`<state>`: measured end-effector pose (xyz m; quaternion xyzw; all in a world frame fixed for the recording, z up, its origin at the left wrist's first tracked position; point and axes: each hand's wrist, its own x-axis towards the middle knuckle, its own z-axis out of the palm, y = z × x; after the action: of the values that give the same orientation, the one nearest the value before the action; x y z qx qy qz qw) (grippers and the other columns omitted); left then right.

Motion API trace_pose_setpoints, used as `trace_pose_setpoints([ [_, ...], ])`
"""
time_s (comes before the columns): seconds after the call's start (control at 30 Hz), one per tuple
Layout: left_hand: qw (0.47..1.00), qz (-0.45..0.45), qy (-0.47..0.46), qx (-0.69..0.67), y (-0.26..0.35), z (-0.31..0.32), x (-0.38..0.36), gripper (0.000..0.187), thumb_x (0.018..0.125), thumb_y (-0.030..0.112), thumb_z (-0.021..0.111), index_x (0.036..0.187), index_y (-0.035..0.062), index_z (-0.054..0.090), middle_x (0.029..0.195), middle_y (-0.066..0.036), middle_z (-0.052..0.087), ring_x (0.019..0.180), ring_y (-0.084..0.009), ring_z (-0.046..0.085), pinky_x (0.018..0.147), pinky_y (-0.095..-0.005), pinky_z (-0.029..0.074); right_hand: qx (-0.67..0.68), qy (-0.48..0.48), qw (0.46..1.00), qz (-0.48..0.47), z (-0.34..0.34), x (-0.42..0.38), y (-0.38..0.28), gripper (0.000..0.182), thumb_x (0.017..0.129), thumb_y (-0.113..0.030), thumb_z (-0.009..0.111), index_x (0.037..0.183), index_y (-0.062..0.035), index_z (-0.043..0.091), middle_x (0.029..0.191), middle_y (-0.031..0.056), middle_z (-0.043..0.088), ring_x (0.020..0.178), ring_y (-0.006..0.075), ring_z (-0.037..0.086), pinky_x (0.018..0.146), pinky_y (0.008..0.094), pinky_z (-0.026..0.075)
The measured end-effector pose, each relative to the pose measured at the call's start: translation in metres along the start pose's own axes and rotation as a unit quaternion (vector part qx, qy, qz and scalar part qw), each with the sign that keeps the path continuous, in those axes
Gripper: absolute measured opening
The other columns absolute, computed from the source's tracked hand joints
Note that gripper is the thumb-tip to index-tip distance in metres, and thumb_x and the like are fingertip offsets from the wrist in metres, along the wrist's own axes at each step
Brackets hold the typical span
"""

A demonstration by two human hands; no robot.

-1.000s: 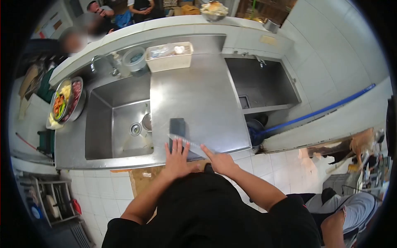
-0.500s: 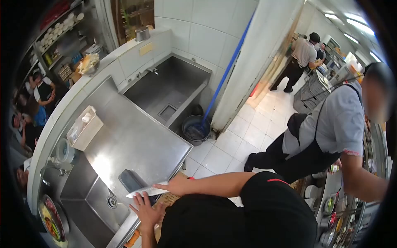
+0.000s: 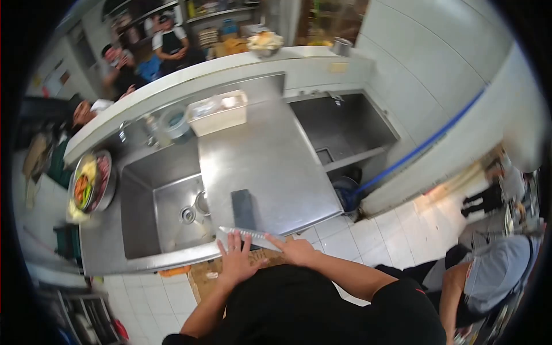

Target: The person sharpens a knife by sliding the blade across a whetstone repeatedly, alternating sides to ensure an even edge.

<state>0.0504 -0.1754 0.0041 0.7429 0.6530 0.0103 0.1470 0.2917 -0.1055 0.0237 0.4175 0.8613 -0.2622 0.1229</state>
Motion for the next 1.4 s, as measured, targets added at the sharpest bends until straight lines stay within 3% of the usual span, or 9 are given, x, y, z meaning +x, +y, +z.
trace_pose_setpoints([
  [0.13, 1.000, -0.027, 0.016, 0.004, -0.032, -0.012, 0.062, 0.099, 0.095, 0.079, 0.044, 0.164, 0.0097, 0.033, 0.170, -0.027, 0.023, 0.158, -0.0455, 0.018, 0.120, -0.0754, 0.001, -0.023, 0.036, 0.999, 0.010, 0.003, 0.078, 0.018, 0.097, 0.091, -0.016, 0.064, 0.169, -0.0331, 0.009, 0.096, 0.0224, 0.074, 0.088, 0.0412, 0.073, 0.076, 0.0519, 0.057],
  [0.23, 0.996, -0.064, -0.056, 0.023, -0.056, -0.036, 0.117, 0.095, 0.096, 0.079, 0.040, 0.165, 0.0141, 0.032, 0.172, -0.022, 0.023, 0.160, -0.0425, 0.016, 0.122, -0.0737, 0.004, 0.002, 0.046, 0.999, 0.024, -0.013, 0.121, 0.018, 0.097, 0.090, -0.017, 0.064, 0.169, -0.0303, 0.008, 0.099, 0.0228, 0.074, 0.089, 0.0426, 0.073, 0.077, 0.0535, 0.057],
  [0.33, 0.993, -0.034, -0.098, 0.046, -0.042, -0.047, 0.107, 0.095, 0.096, 0.080, 0.039, 0.165, 0.0142, 0.032, 0.172, -0.020, 0.023, 0.160, -0.0413, 0.015, 0.122, -0.0724, 0.004, 0.012, 0.115, 0.993, -0.019, 0.004, 0.095, 0.021, 0.097, 0.092, -0.008, 0.058, 0.169, -0.0310, 0.005, 0.104, 0.0257, 0.073, 0.091, 0.0419, 0.074, 0.079, 0.0528, 0.058],
  [0.57, 0.993, 0.072, -0.086, 0.021, 0.039, -0.001, 0.019, 0.108, 0.088, 0.082, 0.051, 0.164, 0.0076, 0.031, 0.170, -0.028, 0.022, 0.160, -0.0427, 0.015, 0.123, -0.0720, 0.006, 0.008, -0.071, 0.993, 0.091, -0.006, -0.052, 0.006, 0.096, 0.091, -0.007, 0.057, 0.169, -0.0261, 0.005, 0.094, 0.0260, 0.074, 0.084, 0.0442, 0.074, 0.076, 0.0552, 0.058],
  [0.77, 0.997, 0.020, -0.079, 0.004, -0.014, -0.027, 0.124, 0.105, 0.091, 0.080, 0.049, 0.164, 0.0077, 0.030, 0.170, -0.028, 0.021, 0.160, -0.0413, 0.014, 0.123, -0.0689, 0.012, -0.018, 0.068, 0.995, 0.073, -0.012, 0.057, 0.022, 0.091, 0.091, -0.005, 0.057, 0.169, -0.0172, 0.010, 0.097, 0.0260, 0.075, 0.084, 0.0425, 0.075, 0.075, 0.0542, 0.059],
  [1.0, 0.992, 0.093, -0.088, -0.013, 0.044, -0.016, 0.027, 0.110, 0.088, 0.082, 0.052, 0.163, 0.0034, 0.033, 0.169, -0.030, 0.021, 0.159, -0.0423, 0.018, 0.123, -0.0707, 0.010, 0.000, -0.030, 0.994, 0.105, -0.003, -0.041, 0.015, 0.105, 0.086, -0.006, 0.063, 0.169, -0.0226, 0.002, 0.087, 0.0253, 0.074, 0.078, 0.0435, 0.074, 0.071, 0.0545, 0.059],
  [1.07, 0.994, 0.082, -0.078, -0.009, 0.047, -0.013, 0.032, 0.111, 0.087, 0.082, 0.052, 0.163, 0.0033, 0.032, 0.169, -0.030, 0.021, 0.159, -0.0423, 0.017, 0.123, -0.0706, 0.010, -0.018, -0.051, 0.991, 0.124, -0.003, -0.054, 0.011, 0.107, 0.085, -0.005, 0.064, 0.170, -0.0222, 0.000, 0.085, 0.0251, 0.074, 0.078, 0.0430, 0.074, 0.071, 0.0542, 0.059],
  [1.2, 0.997, 0.061, -0.039, -0.023, 0.013, -0.007, 0.099, 0.113, 0.086, 0.083, 0.054, 0.164, 0.0042, 0.030, 0.170, -0.029, 0.021, 0.160, -0.0428, 0.015, 0.123, -0.0707, 0.009, -0.038, 0.074, 0.992, 0.091, -0.001, 0.014, 0.033, 0.106, 0.085, -0.005, 0.064, 0.169, -0.0211, 0.002, 0.085, 0.0251, 0.074, 0.077, 0.0431, 0.074, 0.070, 0.0535, 0.059],
  [1.4, 0.994, 0.089, -0.056, -0.030, 0.035, -0.012, 0.048, 0.110, 0.086, 0.082, 0.054, 0.164, 0.0064, 0.032, 0.170, -0.028, 0.021, 0.160, -0.0417, 0.015, 0.123, -0.0706, 0.009, 0.000, -0.013, 0.992, 0.128, -0.011, -0.039, 0.006, 0.103, 0.087, -0.003, 0.061, 0.169, -0.0225, 0.002, 0.087, 0.0261, 0.074, 0.078, 0.0426, 0.074, 0.071, 0.0541, 0.058],
])
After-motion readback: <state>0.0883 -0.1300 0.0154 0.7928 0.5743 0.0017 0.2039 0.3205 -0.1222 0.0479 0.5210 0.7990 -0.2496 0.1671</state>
